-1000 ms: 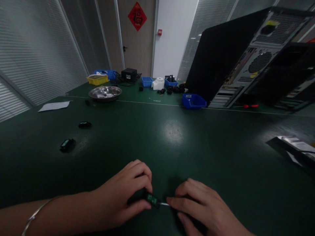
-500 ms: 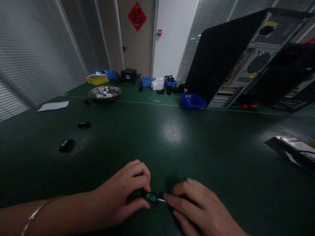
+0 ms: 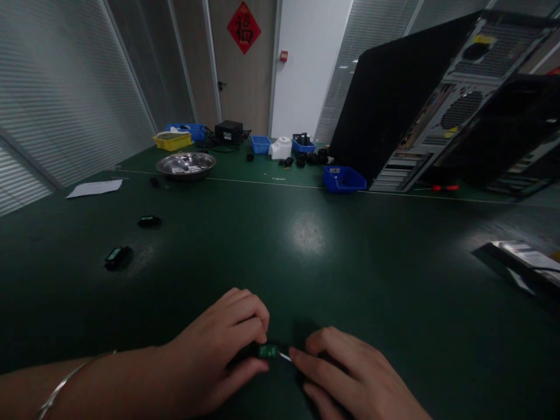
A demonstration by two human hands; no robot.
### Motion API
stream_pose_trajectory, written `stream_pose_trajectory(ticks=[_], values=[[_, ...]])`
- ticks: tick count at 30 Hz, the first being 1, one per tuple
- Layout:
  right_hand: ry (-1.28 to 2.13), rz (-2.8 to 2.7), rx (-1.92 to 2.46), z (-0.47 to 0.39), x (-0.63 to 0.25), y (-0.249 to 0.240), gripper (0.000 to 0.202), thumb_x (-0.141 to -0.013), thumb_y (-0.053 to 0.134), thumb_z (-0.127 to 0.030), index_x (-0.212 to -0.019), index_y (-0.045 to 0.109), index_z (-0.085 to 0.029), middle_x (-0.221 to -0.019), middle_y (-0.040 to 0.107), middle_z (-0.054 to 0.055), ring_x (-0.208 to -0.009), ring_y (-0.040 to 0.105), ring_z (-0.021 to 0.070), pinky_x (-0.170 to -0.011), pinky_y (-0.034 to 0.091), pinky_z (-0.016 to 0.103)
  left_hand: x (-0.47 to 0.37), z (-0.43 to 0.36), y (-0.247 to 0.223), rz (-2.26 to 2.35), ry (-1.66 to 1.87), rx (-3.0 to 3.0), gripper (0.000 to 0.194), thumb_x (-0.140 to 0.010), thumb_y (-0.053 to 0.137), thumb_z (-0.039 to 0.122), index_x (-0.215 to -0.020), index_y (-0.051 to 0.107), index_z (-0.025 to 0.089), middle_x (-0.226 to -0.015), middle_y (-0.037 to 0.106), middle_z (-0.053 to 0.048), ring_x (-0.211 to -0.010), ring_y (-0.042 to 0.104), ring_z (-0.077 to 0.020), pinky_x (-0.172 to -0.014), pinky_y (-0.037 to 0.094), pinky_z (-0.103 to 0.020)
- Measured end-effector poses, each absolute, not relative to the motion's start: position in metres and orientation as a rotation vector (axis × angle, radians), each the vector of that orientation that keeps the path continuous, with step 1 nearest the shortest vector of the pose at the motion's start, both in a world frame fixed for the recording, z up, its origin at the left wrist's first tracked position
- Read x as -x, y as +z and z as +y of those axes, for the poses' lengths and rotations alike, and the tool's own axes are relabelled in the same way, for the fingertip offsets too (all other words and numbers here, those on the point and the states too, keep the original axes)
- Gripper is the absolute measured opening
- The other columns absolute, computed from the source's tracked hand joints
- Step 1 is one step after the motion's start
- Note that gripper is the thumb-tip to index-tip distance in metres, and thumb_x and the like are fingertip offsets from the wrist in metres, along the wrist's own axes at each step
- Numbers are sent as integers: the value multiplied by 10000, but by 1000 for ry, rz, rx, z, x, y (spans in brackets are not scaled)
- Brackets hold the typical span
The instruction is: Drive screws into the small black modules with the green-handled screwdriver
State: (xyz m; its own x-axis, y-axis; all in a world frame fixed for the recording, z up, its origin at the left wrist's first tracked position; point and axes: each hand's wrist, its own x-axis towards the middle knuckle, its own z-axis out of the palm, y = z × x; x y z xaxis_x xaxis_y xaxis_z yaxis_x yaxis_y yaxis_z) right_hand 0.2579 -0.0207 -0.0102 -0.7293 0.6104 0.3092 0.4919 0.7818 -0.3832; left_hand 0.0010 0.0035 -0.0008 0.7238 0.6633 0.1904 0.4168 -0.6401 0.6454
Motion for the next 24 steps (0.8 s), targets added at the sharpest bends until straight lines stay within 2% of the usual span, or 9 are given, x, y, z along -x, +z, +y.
stream_pose_trajectory(ticks=[5,14,20,22,24], values=[[333,-2587,830,-21,-258,-7,276,-938,570,-150,-1203,647,-161,-901,712,104,-732,672,226,-613,580,326,0,3,-1,780,571,-2337,211,-832,597,18,-947,545,186,-1022,577,-42,-916,524,-192,-792,393,-324],[698,-2528,892,-21,-260,-3,310,-955,578,-192,-1261,633,-196,-1008,698,120,-845,679,242,-705,594,355,0,1,0,749,584,-2303,211,-839,624,31,-949,554,197,-1012,592,-28,-906,542,-174,-789,389,-306],[872,-2280,954,-19,-260,6,368,-922,546,-88,-1250,627,-235,-1009,662,92,-869,677,201,-741,594,304,-2,4,4,775,572,-2273,173,-845,687,113,-938,574,206,-1002,605,-18,-909,556,-178,-816,393,-318],[892,-2212,950,-18,-260,7,391,-920,528,-72,-1253,616,-258,-991,653,72,-864,675,188,-742,593,290,-3,5,5,807,535,-2252,235,-820,752,201,-973,574,210,-1029,608,-29,-931,556,-198,-819,410,-326],[898,-2182,945,-18,-260,8,401,-920,526,-65,-1253,612,-271,-985,650,63,-869,673,186,-753,590,292,-2,7,7,785,500,-2232,430,-748,833,312,-1070,564,221,-1072,610,-41,-956,558,-218,-842,430,-340]])
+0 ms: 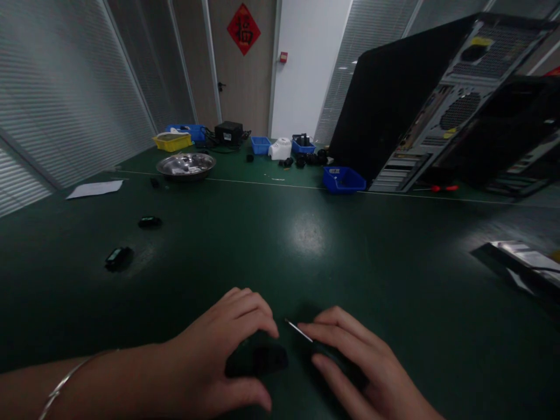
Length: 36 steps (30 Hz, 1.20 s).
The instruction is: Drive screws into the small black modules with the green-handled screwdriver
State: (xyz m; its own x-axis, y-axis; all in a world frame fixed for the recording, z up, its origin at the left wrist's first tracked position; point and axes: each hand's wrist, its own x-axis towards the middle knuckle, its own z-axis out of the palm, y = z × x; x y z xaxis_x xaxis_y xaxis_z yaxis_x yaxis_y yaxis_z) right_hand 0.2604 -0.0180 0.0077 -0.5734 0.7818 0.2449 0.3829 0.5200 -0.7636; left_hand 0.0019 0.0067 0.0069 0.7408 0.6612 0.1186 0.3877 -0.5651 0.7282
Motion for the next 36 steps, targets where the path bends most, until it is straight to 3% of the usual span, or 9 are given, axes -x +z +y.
stream_pose_trajectory(ticks=[2,4,9,15,21,24,29,36], values=[[911,-2178,942,-18,-261,7,403,-916,540,-65,-1251,612,-277,-996,649,60,-880,670,184,-761,587,293,1,10,9,748,490,-2199,613,-679,879,370,-1169,536,234,-1124,601,-52,-993,560,-228,-872,451,-343],[916,-2173,937,-19,-261,7,410,-913,554,-65,-1257,605,-283,-1023,648,60,-897,667,180,-769,583,289,6,14,13,711,482,-2173,658,-665,888,364,-1200,525,242,-1160,586,-57,-1030,560,-227,-898,468,-331],[899,-2163,943,-19,-262,10,414,-916,544,-56,-1263,604,-274,-1038,650,62,-908,662,177,-783,570,290,25,27,24,753,277,-2236,424,-804,785,329,-1168,582,250,-1175,565,-59,-1042,575,-220,-907,480,-327],[951,-2197,937,-21,-260,16,368,-925,540,-70,-1244,626,-231,-1030,649,76,-906,649,180,-787,557,305,32,29,18,721,199,-2290,179,-904,642,145,-1046,623,252,-1051,594,-20,-979,572,-180,-842,453,-270],[1016,-2212,939,-23,-262,15,346,-941,543,-99,-1253,615,-231,-1067,626,68,-929,628,178,-813,541,317,30,29,9,726,305,-2286,120,-886,627,85,-911,606,201,-903,629,-2,-823,590,-148,-720,440,-225],[995,-2246,941,-25,-262,17,328,-946,543,-111,-1244,618,-227,-1072,627,65,-928,627,176,-818,538,312,27,29,10,749,370,-2269,89,-883,652,120,-938,645,189,-892,639,-8,-778,609,-134,-681,454,-206],[909,-2309,886,-29,-261,20,298,-943,554,-129,-1217,632,-217,-1082,656,71,-956,633,181,-836,528,307,21,25,19,796,453,-2274,98,-902,645,183,-997,671,193,-895,662,-14,-783,638,-141,-709,498,-225],[908,-2375,784,-36,-254,21,301,-922,589,-123,-1209,629,-206,-1159,687,66,-1043,625,180,-911,500,307,27,4,29,813,518,-2356,186,-894,555,69,-976,667,193,-943,646,-35,-843,636,-147,-739,497,-225]])
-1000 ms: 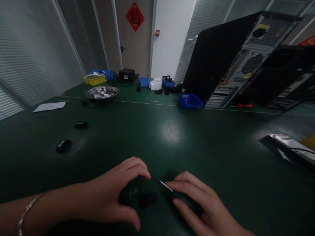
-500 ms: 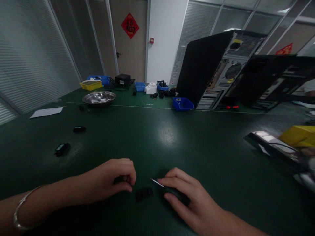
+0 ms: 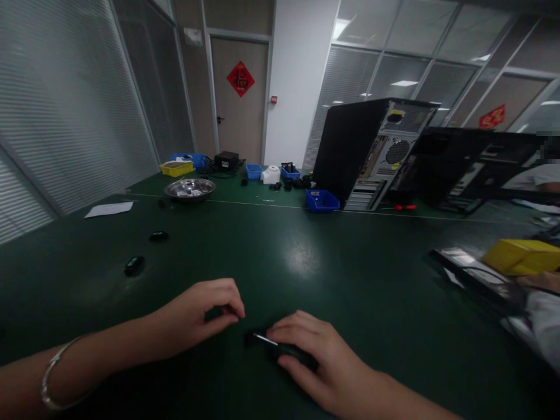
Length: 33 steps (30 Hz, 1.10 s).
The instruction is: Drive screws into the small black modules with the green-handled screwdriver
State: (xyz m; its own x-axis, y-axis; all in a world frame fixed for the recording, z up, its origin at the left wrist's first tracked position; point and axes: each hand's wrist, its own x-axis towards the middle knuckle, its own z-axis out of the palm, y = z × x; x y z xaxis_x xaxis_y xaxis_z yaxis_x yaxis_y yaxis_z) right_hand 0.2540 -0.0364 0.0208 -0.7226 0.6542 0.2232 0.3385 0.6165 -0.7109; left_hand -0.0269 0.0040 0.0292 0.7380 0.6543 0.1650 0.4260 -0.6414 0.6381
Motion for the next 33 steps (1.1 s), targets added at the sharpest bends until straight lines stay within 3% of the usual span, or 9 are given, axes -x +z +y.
stream_pose_trajectory(ticks=[11,18,27,33], values=[[936,-2266,791,-39,-245,20,277,-968,529,-134,-1219,621,-205,-1114,688,88,-1019,646,198,-896,529,348,32,-20,24,690,766,-2614,310,-910,483,35,-977,705,240,-1003,664,-55,-880,648,-167,-748,506,-240],[920,-2240,787,-35,-247,16,264,-947,559,-114,-1185,638,-196,-1079,681,76,-994,643,188,-884,527,341,22,-9,9,563,752,-2569,301,-897,490,10,-1002,694,204,-1004,715,-66,-911,691,-171,-787,541,-247],[932,-2248,761,-37,-252,18,277,-938,568,-105,-1192,636,-194,-1092,679,72,-1002,634,180,-883,515,327,26,-14,6,533,664,-2600,385,-909,485,13,-1193,640,223,-1145,724,-87,-1044,676,-200,-899,544,-329],[923,-2264,769,-37,-255,17,259,-935,581,-120,-1173,653,-193,-1074,692,76,-985,639,184,-879,513,320,26,-20,1,589,563,-2579,391,-932,542,86,-1272,591,273,-1240,700,-42,-1139,653,-188,-978,524,-316]])
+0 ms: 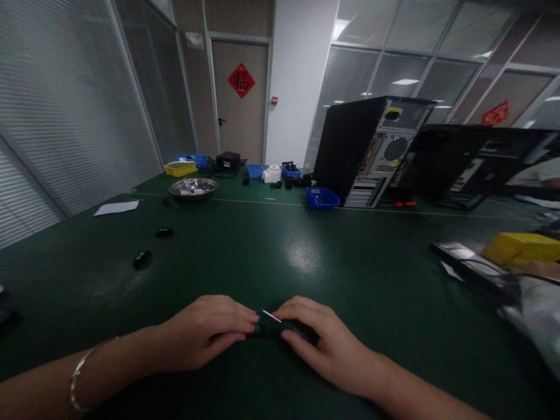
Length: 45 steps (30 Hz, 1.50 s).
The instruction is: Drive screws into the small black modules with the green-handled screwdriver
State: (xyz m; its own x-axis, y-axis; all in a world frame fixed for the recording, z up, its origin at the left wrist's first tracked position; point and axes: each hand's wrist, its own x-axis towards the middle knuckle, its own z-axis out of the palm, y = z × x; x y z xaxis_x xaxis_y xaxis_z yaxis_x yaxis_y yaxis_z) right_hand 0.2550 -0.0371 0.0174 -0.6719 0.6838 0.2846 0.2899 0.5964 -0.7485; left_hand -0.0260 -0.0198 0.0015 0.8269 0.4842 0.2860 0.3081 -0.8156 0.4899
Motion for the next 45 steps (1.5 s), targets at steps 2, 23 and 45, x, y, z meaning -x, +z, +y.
stream_pose_trajectory(ticks=[2,23,45], values=[[922,-2271,772,-37,-255,17,257,-934,583,-127,-1169,658,-196,-1067,695,76,-973,640,189,-873,514,324,26,-21,2,607,530,-2583,400,-934,555,102,-1285,569,293,-1262,689,-25,-1165,640,-182,-1003,511,-313],[996,-2260,793,-36,-264,23,277,-965,557,-138,-1217,626,-230,-1119,669,62,-1007,641,177,-880,524,302,109,30,33,1663,578,-2511,300,-923,511,373,-1141,655,226,-1147,694,-43,-1033,639,-225,-917,517,-343],[1032,-2241,806,-28,-266,16,293,-957,560,-137,-1219,625,-252,-1103,676,54,-989,651,180,-868,535,309,236,71,38,2184,292,-2165,557,-857,415,563,-1143,648,145,-1102,704,-91,-929,629,-282,-794,475,-341]])
